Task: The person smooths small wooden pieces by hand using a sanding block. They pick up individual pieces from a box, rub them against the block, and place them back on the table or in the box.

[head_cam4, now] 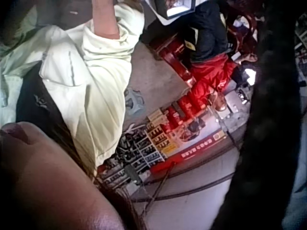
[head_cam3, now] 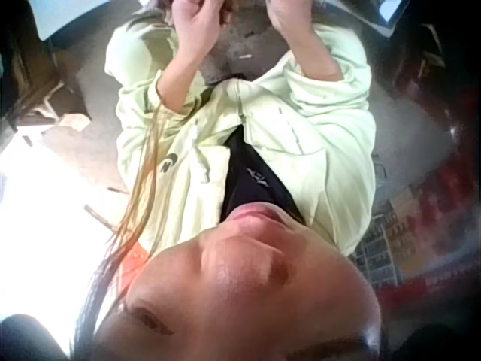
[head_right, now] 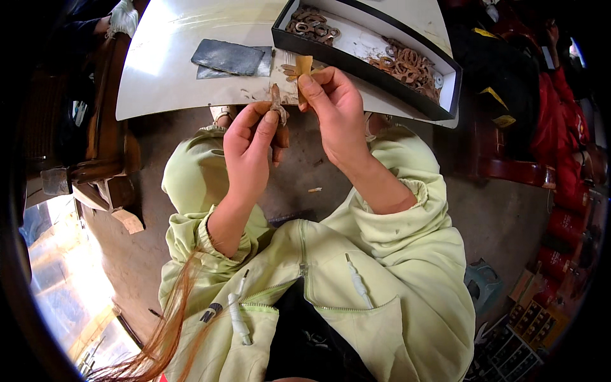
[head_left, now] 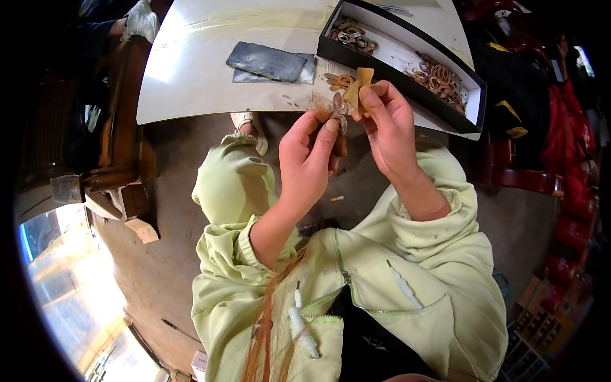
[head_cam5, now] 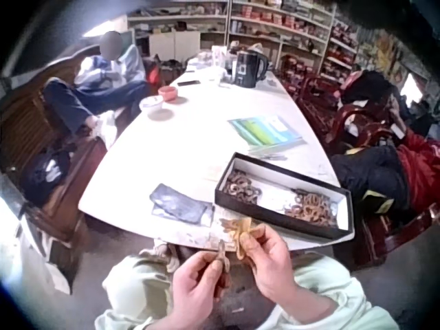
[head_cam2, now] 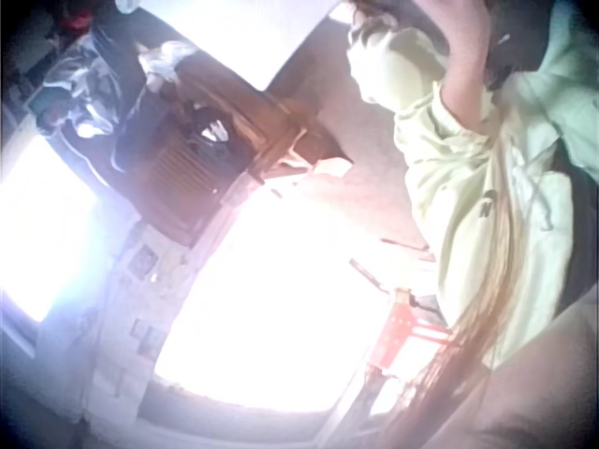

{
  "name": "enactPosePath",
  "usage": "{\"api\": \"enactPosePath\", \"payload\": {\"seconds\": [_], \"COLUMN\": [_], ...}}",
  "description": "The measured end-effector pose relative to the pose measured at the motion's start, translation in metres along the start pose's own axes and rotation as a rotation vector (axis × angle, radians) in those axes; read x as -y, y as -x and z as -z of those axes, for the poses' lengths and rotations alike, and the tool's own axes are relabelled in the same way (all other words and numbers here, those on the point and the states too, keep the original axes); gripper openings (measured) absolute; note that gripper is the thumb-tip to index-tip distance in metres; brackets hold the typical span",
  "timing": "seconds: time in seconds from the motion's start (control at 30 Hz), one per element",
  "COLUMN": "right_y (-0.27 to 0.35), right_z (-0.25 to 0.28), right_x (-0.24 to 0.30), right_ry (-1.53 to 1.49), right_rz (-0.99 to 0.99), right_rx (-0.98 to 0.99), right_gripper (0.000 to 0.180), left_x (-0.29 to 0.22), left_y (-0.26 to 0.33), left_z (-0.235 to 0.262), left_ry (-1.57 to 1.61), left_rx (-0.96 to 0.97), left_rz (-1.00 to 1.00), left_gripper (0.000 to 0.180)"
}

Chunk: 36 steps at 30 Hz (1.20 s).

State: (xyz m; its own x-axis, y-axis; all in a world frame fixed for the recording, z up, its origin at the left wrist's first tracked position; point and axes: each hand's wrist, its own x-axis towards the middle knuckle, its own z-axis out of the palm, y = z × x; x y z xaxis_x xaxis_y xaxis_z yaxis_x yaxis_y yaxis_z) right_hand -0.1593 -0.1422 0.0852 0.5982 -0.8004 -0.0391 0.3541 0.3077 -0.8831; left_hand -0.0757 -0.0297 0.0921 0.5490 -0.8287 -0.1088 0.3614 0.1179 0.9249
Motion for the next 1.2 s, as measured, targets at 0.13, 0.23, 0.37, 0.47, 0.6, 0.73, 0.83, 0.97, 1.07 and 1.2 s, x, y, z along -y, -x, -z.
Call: {"api": "enactPosePath", "payload": {"seconds": [0.13,0.23,0.37,0.47,0.6,0.73,0.83,0.97,1.07,1.2], "right_y": [0.004,0.006,0.007,0.009,0.01,0.006,0.009,0.009,0.005,0.01], "right_z": [-0.001,-0.002,-0.002,-0.005,-0.006,-0.002,-0.004,0.002,-0.001,0.0], "right_x": [0.002,0.002,0.004,0.003,0.0,0.001,-0.001,-0.007,0.003,-0.009], "right_ry": [-0.012,0.003,0.075,0.108,0.237,0.443,0.475,0.546,0.552,0.58], "right_rz": [-0.067,-0.058,-0.051,-0.047,-0.003,0.039,0.062,0.088,0.126,0.208], "right_rx": [0.056,0.083,0.113,0.082,0.088,0.084,0.067,0.068,0.023,0.013], "right_gripper": [0.009,0.008,0.008,0.013,0.015,0.017,0.018,0.019,0.02,0.019], "left_x": [-0.002,-0.001,-0.002,0.001,-0.004,0.004,0.009,0.014,0.013,0.012], "left_y": [0.0,0.0,0.0,0.0,0.001,0.001,0.002,-0.001,0.001,0.003], "left_z": [0.002,0.004,0.003,0.002,-0.001,-0.001,0.001,0.002,-0.001,-0.001], "left_ry": [0.019,0.019,0.013,0.013,-0.033,-0.266,-0.359,-0.511,-0.536,-0.574], "left_rx": [-0.008,-0.013,-0.009,-0.032,-0.072,-0.078,-0.086,-0.088,-0.051,-0.064], "left_rz": [0.012,0.017,0.033,0.042,0.042,-0.093,-0.153,-0.242,-0.295,-0.2], "left_gripper": [0.016,0.016,0.013,0.011,0.008,0.006,0.006,0.006,0.007,0.007]}}
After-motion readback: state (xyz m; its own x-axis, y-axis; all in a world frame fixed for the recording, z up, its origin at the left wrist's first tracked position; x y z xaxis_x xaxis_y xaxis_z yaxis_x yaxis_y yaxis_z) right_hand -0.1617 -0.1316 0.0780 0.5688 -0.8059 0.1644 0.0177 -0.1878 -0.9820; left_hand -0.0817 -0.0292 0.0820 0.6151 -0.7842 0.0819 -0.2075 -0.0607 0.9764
